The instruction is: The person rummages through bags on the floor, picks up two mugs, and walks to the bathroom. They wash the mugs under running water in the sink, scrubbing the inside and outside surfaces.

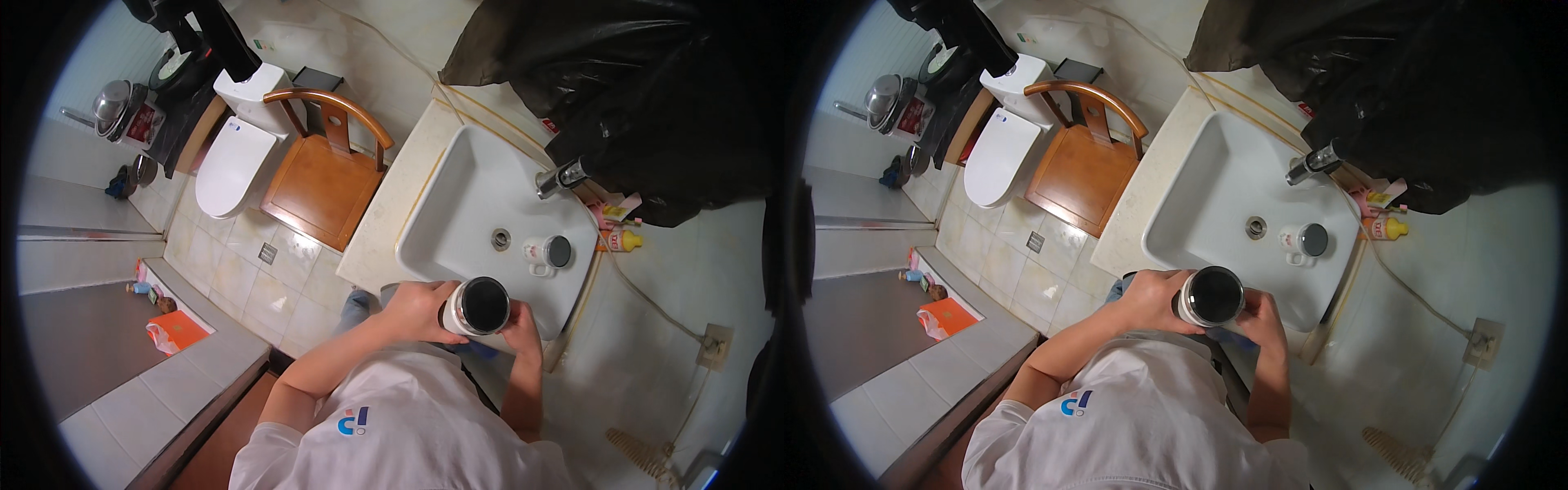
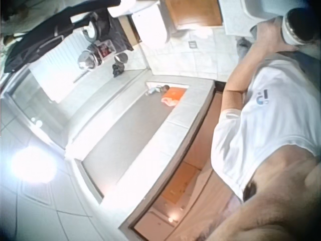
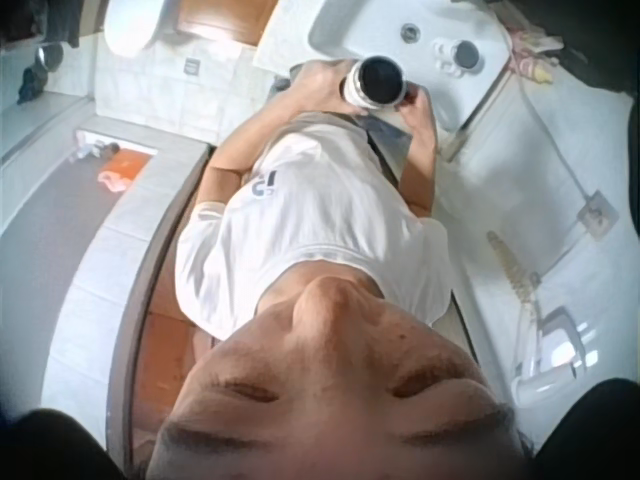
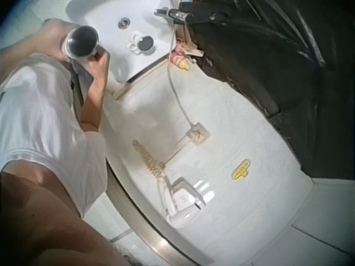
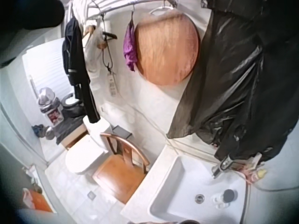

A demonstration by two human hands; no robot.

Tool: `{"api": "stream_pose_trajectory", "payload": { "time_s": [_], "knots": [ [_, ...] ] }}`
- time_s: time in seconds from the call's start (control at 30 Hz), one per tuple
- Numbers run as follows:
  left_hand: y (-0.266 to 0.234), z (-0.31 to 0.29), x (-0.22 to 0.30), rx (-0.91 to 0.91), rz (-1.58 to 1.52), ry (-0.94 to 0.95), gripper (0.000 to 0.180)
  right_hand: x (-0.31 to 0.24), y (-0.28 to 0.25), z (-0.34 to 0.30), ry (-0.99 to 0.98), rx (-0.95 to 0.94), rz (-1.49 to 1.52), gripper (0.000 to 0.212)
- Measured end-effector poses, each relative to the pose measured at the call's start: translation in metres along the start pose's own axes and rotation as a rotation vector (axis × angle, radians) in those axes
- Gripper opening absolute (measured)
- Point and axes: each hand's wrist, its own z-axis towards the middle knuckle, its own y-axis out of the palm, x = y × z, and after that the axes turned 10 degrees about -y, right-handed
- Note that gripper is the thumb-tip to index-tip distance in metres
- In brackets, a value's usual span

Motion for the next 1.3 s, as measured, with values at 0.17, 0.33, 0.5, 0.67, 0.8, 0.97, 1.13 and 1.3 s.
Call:
{"api": "stream_pose_trajectory", "payload": {
  "time_s": [0.17,0.33,0.5,0.67,0.8,0.97,1.13,1.3],
  "knots": [
    [-0.017,-0.034,-0.012,0.304,-0.048,-0.166,0.058,0.009,-0.014,-0.013,-0.343,0.166,-0.065,0.024],
    [-0.033,-0.058,-0.099,0.876,-0.084,-0.618,0.015,0.019,-0.033,0.002,-0.297,0.342,-0.199,0.012],
    [0.019,-0.025,-0.197,0.823,0.273,-0.445,0.031,0.027,-0.026,0.004,-0.388,0.506,-0.439,0.013],
    [0.045,-0.027,-0.223,0.451,0.687,-0.285,0.061,0.024,-0.01,-0.003,-0.305,0.579,-0.351,0.017],
    [0.028,-0.024,-0.222,0.466,0.567,-0.21,0.064,0.026,0.001,0.0,-0.292,0.649,-0.264,0.019],
    [0.001,-0.021,-0.206,0.462,0.466,-0.19,0.053,0.026,0.013,0.007,-0.284,0.708,-0.276,0.019],
    [-0.069,0.054,-0.17,0.694,0.027,-0.119,0.028,0.015,0.023,0.004,-0.267,0.769,-0.229,0.019],
    [-0.189,0.238,-0.111,0.609,-0.8,-0.149,0.036,0.015,0.023,-0.008,-0.261,0.837,-0.17,0.019]
  ]
}}
